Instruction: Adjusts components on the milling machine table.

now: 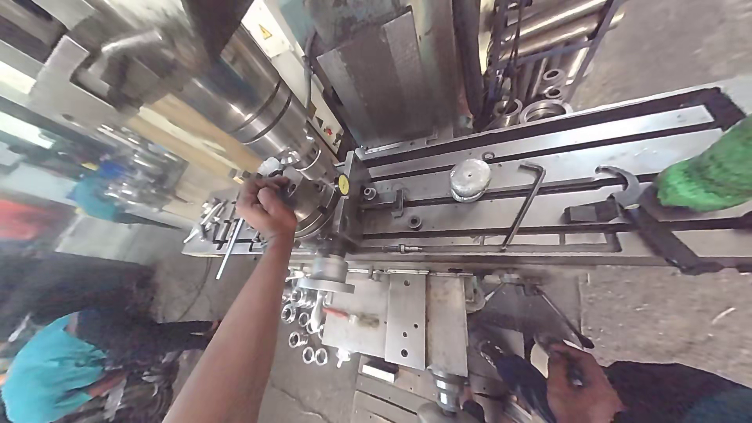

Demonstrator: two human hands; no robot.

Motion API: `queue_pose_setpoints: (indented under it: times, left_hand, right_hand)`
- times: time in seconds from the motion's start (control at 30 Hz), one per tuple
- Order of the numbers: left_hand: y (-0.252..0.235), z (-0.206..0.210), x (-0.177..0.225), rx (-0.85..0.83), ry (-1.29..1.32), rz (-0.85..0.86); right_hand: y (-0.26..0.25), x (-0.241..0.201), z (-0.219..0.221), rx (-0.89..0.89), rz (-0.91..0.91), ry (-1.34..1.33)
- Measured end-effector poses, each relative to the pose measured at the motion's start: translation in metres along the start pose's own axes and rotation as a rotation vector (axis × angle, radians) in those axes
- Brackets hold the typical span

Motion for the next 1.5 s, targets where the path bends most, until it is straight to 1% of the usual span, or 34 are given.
queue_pose_setpoints:
  times: [0.13, 0.5, 0.57, 0.8, 0.93, 1.13, 1.27, 1.37, 1.5]
  left_hand:
    - [0.000, 0.001, 0.000, 0.006, 0.000, -0.003]
    - [-0.001, -0.001, 0.000, -0.010, -0.011, -0.019]
    - [-0.001, 0.000, 0.003, -0.008, -0.009, -0.022]
    - [-0.001, 0.000, 0.002, -0.013, -0.007, -0.020]
    - [-0.001, -0.001, 0.004, -0.012, -0.007, -0.019]
    - [-0.001, 0.000, 0.003, -0.009, -0.008, -0.006]
    - [-0.001, -0.001, -0.001, -0.002, 0.038, 0.011]
    - [0.000, -0.001, -0.002, -0.010, 0.040, 0.009]
    - [0.000, -0.002, -0.001, -0.005, 0.009, 0.000]
  right_hand:
    - [0.000, -0.005, -0.002, 0.000, 0.011, -0.009]
    - [0.003, 0.000, 0.004, -0.013, 0.013, -0.021]
    - [0.003, -0.002, 0.005, 0.007, 0.022, -0.028]
    - [0.002, 0.000, 0.007, -0.010, 0.000, -0.023]
    - [0.000, -0.014, 0.004, 0.002, 0.034, -0.028]
    - [-0.003, -0.026, 0.000, 0.001, 0.027, -0.020]
    - [-0.005, -0.025, 0.001, 0.007, 0.011, -0.017]
    - [-0.003, -0.009, 0.008, 0.007, -0.061, -0.035]
    - [-0.003, -0.009, 0.009, -0.002, -0.057, -0.025]
Point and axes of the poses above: each hand's wrist, its own y-axis away from the middle knuckle, its own z-axis out of the palm, x = y × z, the point moved 1 cm from there along -y, towards the middle knuckle, and after that the axes turned 8 degrees about y, right-handed, at the moved point
